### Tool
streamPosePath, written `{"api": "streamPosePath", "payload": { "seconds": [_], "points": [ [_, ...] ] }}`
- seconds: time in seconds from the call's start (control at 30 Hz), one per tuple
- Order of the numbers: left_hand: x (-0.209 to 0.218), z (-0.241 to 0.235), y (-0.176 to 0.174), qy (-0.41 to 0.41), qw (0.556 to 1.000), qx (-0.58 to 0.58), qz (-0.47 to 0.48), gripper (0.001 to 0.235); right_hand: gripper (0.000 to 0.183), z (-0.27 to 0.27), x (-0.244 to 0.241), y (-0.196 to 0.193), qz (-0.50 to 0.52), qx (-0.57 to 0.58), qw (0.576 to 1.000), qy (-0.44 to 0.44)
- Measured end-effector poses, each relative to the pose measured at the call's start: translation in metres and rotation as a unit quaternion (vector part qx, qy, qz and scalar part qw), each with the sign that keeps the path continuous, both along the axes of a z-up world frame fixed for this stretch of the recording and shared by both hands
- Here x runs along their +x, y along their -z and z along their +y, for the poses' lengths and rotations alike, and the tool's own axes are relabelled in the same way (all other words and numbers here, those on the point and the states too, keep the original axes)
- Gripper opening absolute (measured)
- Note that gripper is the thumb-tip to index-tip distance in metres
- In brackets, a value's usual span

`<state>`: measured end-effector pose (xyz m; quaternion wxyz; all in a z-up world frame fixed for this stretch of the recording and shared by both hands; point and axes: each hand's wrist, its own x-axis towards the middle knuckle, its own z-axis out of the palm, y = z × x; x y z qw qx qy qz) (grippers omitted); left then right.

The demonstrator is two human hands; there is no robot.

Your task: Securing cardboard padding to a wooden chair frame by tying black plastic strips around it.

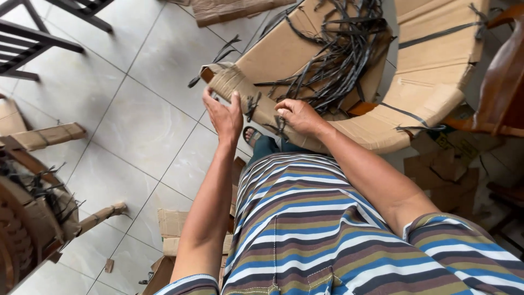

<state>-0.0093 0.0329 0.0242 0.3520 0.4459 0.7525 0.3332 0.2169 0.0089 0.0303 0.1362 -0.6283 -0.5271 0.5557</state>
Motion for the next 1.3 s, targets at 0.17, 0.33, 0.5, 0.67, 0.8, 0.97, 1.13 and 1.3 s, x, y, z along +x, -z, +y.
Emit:
{"api": "streamPosePath", "payload": {
  "seconds": [0.17,0.33,0.5,0.67,0.8,0.97,1.13,1.3],
  "points": [
    [0.031,0.046,0.043,-0.122,0.989,-0.052,0.068,0.096,0.028,-0.004,0.033,0.02,0.006,-0.057,0.998,0.022],
    [0.04,0.051,0.042,-0.175,0.971,-0.053,0.153,0.081,0.028,0.008,0.091,0.09,-0.047,-0.101,0.993,0.049],
    [0.044,0.051,0.022,-0.178,0.961,-0.024,0.209,0.072,0.036,0.024,0.132,0.166,-0.071,-0.142,0.982,0.103],
    [0.042,0.048,0.024,-0.179,0.953,-0.037,0.24,0.073,0.051,0.045,0.13,0.264,-0.12,-0.169,0.978,0.005],
    [0.039,0.042,0.026,-0.173,0.949,-0.048,0.259,0.074,0.062,0.048,0.119,0.324,-0.14,-0.188,0.972,0.022],
    [0.037,0.04,0.03,-0.174,0.945,-0.049,0.274,0.074,0.062,0.049,0.103,0.299,-0.078,-0.201,0.967,0.132],
    [0.036,0.045,0.032,-0.166,0.945,-0.036,0.278,0.076,0.05,0.054,0.098,0.207,0.004,-0.21,0.949,0.234],
    [0.039,0.046,0.03,-0.173,0.947,-0.035,0.27,0.072,0.054,0.049,0.101,0.095,0.172,-0.092,0.965,0.176]
  ]
}}
